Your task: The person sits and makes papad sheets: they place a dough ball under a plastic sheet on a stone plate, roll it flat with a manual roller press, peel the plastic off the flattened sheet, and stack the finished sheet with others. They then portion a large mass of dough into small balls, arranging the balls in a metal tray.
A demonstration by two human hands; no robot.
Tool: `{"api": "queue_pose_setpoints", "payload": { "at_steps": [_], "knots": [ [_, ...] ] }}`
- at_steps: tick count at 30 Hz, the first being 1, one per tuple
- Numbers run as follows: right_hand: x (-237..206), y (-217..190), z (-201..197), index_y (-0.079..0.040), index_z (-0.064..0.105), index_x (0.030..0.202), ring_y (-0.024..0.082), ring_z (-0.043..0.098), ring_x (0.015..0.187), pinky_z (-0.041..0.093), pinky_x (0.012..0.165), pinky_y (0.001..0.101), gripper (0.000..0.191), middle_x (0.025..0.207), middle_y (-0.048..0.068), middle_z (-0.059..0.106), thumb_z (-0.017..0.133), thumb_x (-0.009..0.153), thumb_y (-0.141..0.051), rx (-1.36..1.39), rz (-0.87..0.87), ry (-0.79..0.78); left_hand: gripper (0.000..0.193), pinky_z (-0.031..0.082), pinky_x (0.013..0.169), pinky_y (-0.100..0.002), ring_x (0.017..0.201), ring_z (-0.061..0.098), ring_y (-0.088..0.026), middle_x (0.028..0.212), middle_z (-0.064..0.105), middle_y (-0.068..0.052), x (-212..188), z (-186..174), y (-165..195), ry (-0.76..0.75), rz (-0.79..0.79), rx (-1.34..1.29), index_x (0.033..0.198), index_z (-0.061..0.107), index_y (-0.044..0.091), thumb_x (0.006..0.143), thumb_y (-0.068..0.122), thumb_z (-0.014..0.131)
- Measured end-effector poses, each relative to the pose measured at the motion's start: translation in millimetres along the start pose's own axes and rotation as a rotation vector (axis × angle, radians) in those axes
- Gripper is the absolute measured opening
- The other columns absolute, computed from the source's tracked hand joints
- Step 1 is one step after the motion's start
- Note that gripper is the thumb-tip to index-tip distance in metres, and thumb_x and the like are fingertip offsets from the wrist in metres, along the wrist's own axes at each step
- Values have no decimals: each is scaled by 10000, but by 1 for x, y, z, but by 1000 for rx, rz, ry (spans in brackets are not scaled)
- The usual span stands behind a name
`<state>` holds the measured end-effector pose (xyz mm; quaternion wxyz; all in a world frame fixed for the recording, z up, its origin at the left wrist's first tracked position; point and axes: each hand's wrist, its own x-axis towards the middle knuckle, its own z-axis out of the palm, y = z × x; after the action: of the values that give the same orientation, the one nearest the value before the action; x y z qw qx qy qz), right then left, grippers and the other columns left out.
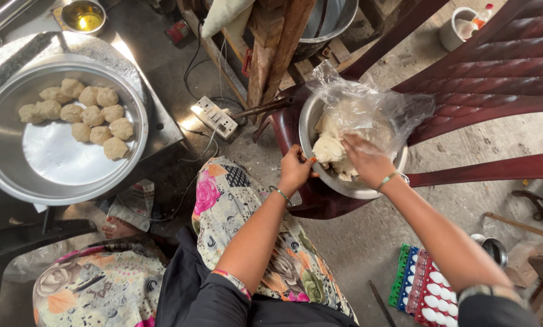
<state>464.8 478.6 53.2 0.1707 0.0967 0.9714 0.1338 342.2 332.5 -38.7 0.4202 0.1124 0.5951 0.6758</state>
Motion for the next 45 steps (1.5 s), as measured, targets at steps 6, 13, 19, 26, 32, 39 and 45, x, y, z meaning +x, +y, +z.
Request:
{"api": "queue_pose_setpoints", "payload": {
  "at_steps": [6,13,19,26,32,39,45],
  "knots": [
    [55,4,-30,28,4,1586,247,51,1570,125,1253,379,1373,1698,127,5,900,655,-438,-186,-177,-527,263,647,555,-326,746,743,-222,942,678,-126,-1,-3,7,-35,-45,62,1135,547,-60,906,-37,676],
    [85,35,14,68,400,1446,297,497,1386,365,1165,399,629,1464,219,523,589,910,-201,-173,-519,108,361,659,535,-341,764,760,-260,1003,689,-151,0,2,10,-50,-50,72,1215,526,-69,884,-60,668],
    [87,32,23,-36,586,1326,310,731,715,596,607,448,385,816,140,739,475,966,-115,8,-255,83,316,649,553,-330,718,764,-272,995,693,-173,3,0,9,-71,-32,87,1223,529,-64,929,-30,640],
    [90,-6,18,-67,617,1016,338,720,740,575,694,469,134,799,156,728,523,924,-94,191,303,444,260,614,571,-314,704,746,-236,946,629,-105,12,1,10,-113,-43,8,1204,539,-61,959,-18,613],
    [113,-30,26,-92,726,1080,370,726,937,564,842,472,205,1027,213,755,537,1085,-169,706,938,630,285,646,569,-312,707,742,-244,978,638,-134,8,1,6,-123,-73,-66,1238,524,-52,963,-27,598],
    [113,-32,25,49,633,1241,259,733,927,623,787,381,336,1138,150,715,627,930,-78,2215,1422,824,406,620,564,-359,748,752,-294,1109,683,-185,0,3,1,-108,-96,-131,1285,481,-58,908,-69,634],
    [66,-58,39,-16,629,1287,221,668,1078,539,936,370,464,1209,105,700,666,825,-11,1901,920,435,457,618,569,-372,792,740,-303,1123,670,-198,-2,3,-7,-82,-121,-94,1314,470,-36,896,-66,654]
  ]
}}
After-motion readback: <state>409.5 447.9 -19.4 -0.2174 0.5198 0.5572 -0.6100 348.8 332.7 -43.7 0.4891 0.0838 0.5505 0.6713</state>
